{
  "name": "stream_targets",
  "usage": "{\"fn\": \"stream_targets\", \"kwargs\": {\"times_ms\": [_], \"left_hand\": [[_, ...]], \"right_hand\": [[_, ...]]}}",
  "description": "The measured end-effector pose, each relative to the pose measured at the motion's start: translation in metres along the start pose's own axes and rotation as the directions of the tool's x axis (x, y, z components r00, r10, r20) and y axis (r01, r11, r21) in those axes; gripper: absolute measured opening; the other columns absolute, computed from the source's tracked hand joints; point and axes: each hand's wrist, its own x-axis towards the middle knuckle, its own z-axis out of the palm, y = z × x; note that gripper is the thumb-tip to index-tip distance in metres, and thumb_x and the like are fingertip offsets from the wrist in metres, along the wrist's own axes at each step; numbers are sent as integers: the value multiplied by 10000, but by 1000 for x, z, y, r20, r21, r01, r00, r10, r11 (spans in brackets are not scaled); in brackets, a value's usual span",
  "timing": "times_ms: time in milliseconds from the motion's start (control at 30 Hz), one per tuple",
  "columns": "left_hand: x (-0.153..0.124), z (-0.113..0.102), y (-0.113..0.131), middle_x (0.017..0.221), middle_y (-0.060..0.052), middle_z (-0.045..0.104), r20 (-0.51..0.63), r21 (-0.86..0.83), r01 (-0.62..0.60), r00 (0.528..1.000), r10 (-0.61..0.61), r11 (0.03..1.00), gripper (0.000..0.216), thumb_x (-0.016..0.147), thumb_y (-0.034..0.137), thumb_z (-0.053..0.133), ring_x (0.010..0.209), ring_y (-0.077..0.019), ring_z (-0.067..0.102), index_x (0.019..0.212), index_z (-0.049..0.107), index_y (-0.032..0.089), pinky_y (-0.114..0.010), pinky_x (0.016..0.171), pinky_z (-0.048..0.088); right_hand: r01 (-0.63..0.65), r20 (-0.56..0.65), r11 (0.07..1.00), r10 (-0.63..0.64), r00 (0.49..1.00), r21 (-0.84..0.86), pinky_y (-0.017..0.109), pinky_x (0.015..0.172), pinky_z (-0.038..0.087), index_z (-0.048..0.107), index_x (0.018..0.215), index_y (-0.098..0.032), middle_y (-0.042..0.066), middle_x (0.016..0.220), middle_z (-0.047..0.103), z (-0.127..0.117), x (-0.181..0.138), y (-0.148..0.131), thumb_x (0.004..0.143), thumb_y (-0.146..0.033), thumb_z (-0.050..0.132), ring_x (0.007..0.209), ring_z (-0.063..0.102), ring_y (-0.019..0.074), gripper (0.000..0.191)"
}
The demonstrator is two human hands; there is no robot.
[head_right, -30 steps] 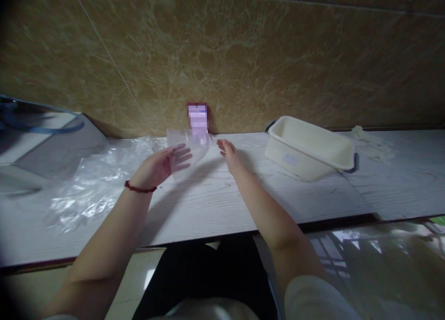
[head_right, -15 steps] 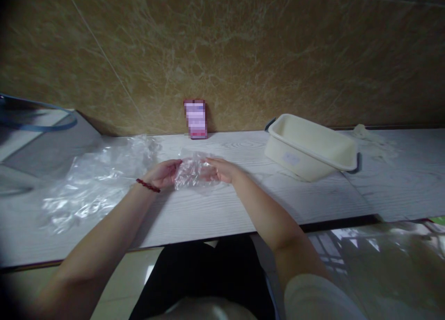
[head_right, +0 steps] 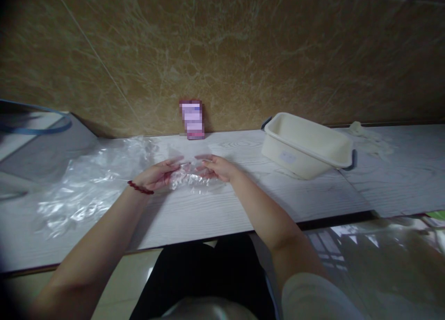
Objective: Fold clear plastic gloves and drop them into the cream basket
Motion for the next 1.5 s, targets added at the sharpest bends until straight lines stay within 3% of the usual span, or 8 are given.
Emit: {"fn": "stream_targets", "kwargs": {"times_ms": [167, 333, 500, 600, 667, 800, 1200, 1500], "left_hand": [[-3, -2, 0, 864, -39, 661, 2, 0, -2, 1000, 2, 1000, 367, 713, 11, 524, 721, -116, 638, 1037, 548, 181, -199, 634, 529], [-4, 4, -1, 678, -38, 647, 1, 47, 8, 1000, -8, 999, 83, 667, 86, 615, 574, -125, 621, 723, 577, 134, -172, 474, 497], [-2, 9, 0, 584, -20, 607, -88, 72, -40, 995, 47, 997, 76, 636, 84, 622, 479, -106, 578, 635, 560, 127, -162, 408, 453], [-3, 8, 1, 649, -29, 620, -88, 31, -48, 995, 50, 998, 133, 637, 59, 584, 550, -128, 606, 746, 590, 135, -203, 479, 488], [-4, 8, 1, 770, -48, 640, -36, -10, -43, 998, 42, 999, 383, 628, 35, 553, 657, -155, 632, 986, 571, 170, -235, 556, 505], [-7, 11, 1, 871, -48, 637, 20, 32, -47, 999, 46, 998, 777, 582, -23, 536, 744, -154, 638, 1284, 343, 247, -203, 600, 490], [2, 19, -8, 733, 7, 591, -229, 49, -66, 970, 76, 997, 535, 583, -21, 580, 594, -91, 576, 1064, 526, 208, -236, 581, 521], [7, 16, -8, 634, 27, 582, -285, -14, -133, 950, 123, 991, 362, 583, 18, 605, 505, -77, 560, 892, 525, 190, -166, 469, 473]], "right_hand": [[41, -89, 999, -41, 995, -10, 138, 454, 464, 574, 960, -210, 12, 936, 640, 2, 1, -1, 800, -155, 484, 615, 605, 71, 192], [89, 25, 993, -91, 996, 82, 185, 506, 486, 572, 771, -168, -11, 763, 605, 0, -3, -3, 715, -119, 543, 622, 580, 88, 79], [7, 112, 999, -11, 994, 33, 170, 409, 437, 547, 749, -186, -19, 713, 565, -5, -5, -1, 705, -162, 533, 577, 573, 100, 52], [16, 85, 999, -14, 996, -33, 144, 354, 371, 525, 683, -176, -28, 645, 534, -3, -4, -1, 688, -132, 504, 511, 552, 89, 48], [46, 23, 998, -45, 999, -48, 132, 346, 343, 508, 655, -171, -32, 629, 524, -1, -4, -2, 666, -103, 485, 496, 538, 77, 72], [99, -64, 995, -98, 993, 3, 120, 342, 318, 491, 658, -175, -33, 659, 517, 3, -4, -7, 623, -110, 503, 551, 543, 85, 75], [100, -20, 995, -100, 995, -20, 189, 468, 448, 521, 649, -168, -33, 674, 516, -3, 2, 1, 569, -66, 419, 554, 499, 75, 165], [116, 14, 991, -115, 993, -67, 173, 468, 418, 539, 569, -141, -18, 592, 515, -1, 3, 3, 588, -9, 398, 507, 485, 59, 194]]}}
